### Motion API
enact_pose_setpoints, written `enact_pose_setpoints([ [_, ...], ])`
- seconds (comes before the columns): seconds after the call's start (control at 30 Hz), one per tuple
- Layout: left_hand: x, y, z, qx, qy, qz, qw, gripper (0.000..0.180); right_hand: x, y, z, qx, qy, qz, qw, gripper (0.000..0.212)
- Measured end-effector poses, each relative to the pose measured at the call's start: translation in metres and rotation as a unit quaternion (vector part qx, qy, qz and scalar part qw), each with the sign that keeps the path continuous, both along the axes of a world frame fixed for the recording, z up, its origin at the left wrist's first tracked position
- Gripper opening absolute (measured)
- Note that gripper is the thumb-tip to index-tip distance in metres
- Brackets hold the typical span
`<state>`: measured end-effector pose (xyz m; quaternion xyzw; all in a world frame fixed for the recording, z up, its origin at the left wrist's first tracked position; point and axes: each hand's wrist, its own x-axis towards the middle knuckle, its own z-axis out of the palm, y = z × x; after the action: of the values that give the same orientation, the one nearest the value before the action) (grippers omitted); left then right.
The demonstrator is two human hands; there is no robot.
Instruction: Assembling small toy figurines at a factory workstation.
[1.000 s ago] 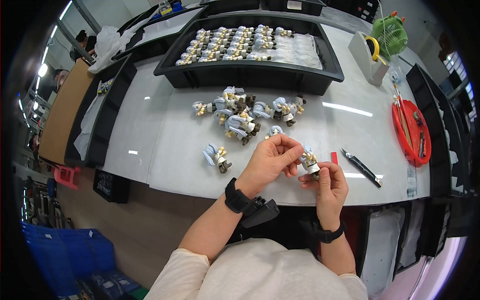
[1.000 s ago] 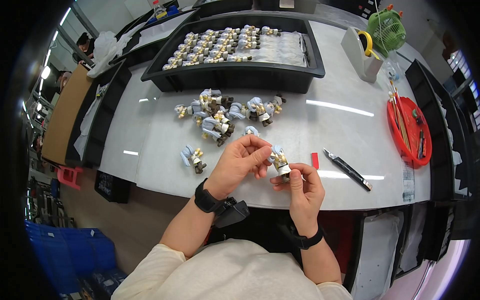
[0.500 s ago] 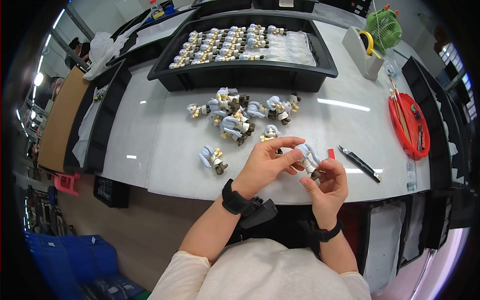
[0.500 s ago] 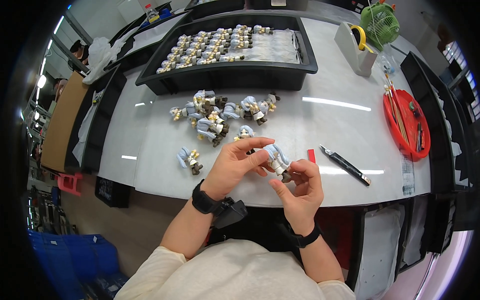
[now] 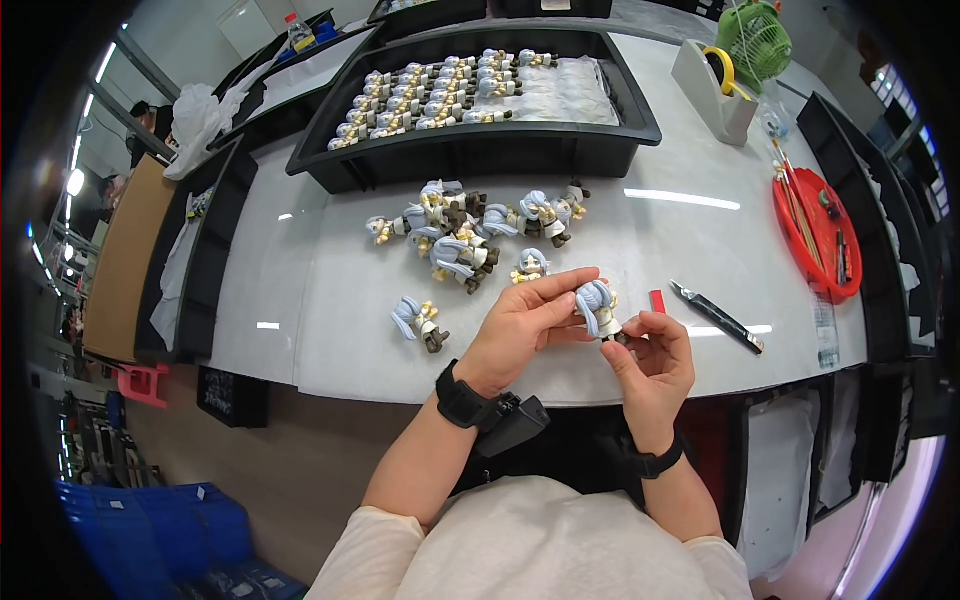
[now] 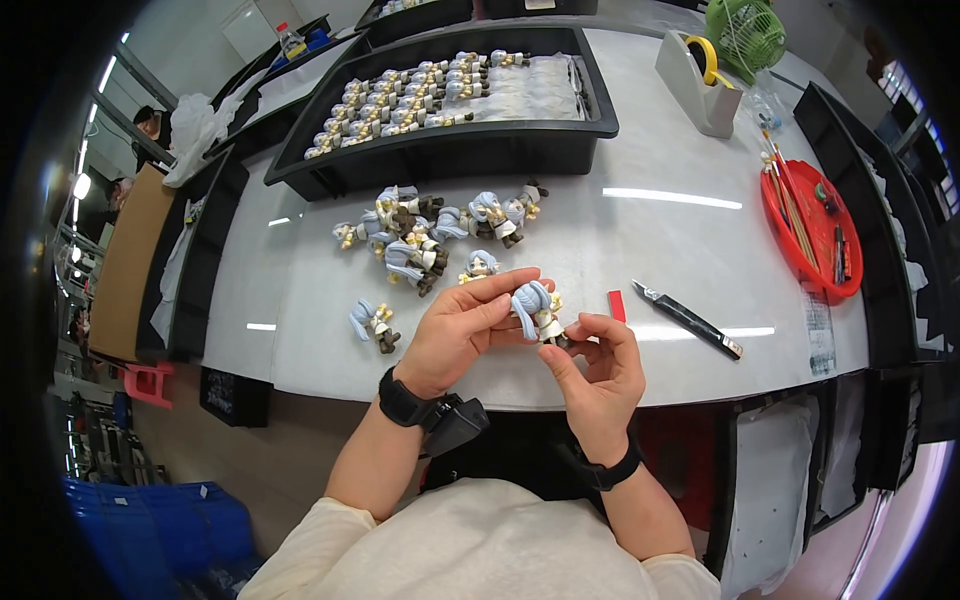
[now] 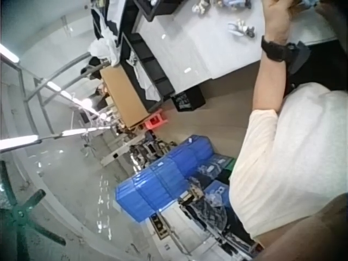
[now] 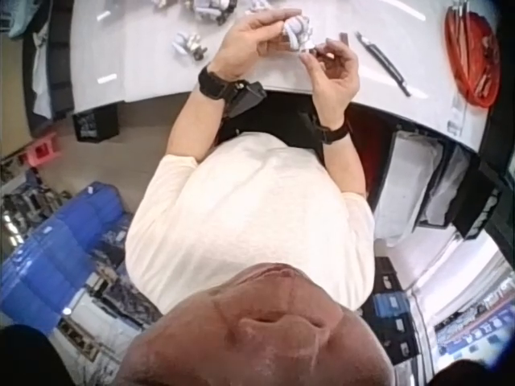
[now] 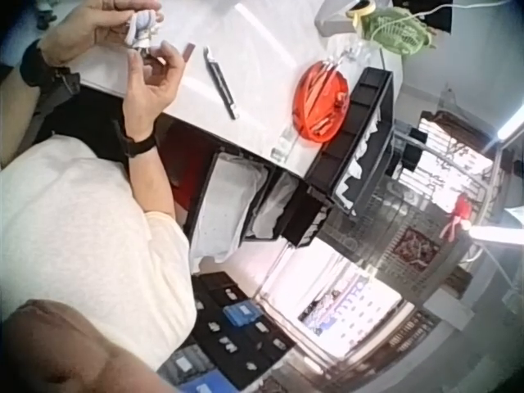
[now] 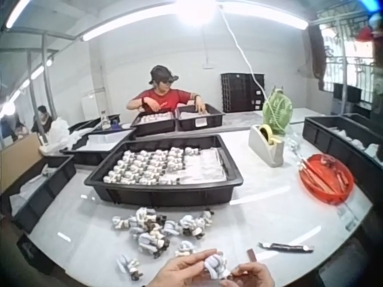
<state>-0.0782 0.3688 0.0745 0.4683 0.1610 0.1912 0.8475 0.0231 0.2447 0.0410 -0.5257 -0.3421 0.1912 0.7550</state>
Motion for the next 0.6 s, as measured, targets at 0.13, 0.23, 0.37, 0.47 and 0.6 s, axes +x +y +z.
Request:
enact_pose_setpoints([
  [0.13, 0.0006, 0.0004, 0.0009, -0.012, 0.015, -0.002, 1.0, 0.034, 0.0, -0.0004, -0.0002, 0.001, 0.005, 0.0, 1.0, 0.042],
  [0.23, 0.0004, -0.0009, 0.0011, 0.008, 0.036, 0.003, 0.999, 0.034, 0.0003, -0.0005, -0.0003, 0.001, 0.005, 0.001, 1.0, 0.042],
  [0.37, -0.0003, -0.0011, -0.0001, 0.027, 0.046, 0.008, 0.999, 0.034, 0.0, -0.0004, 0.0, 0.003, 0.001, 0.006, 1.0, 0.043],
  [0.47, -0.0002, -0.0003, -0.0039, 0.026, 0.033, 0.007, 0.999, 0.035, -0.0001, 0.0001, 0.0006, 0.002, 0.0, 0.006, 1.0, 0.043],
  [0.6, 0.0004, 0.0002, -0.004, 0.029, 0.044, 0.013, 0.999, 0.034, -0.0003, 0.001, 0.001, 0.002, -0.002, -0.001, 1.0, 0.044],
])
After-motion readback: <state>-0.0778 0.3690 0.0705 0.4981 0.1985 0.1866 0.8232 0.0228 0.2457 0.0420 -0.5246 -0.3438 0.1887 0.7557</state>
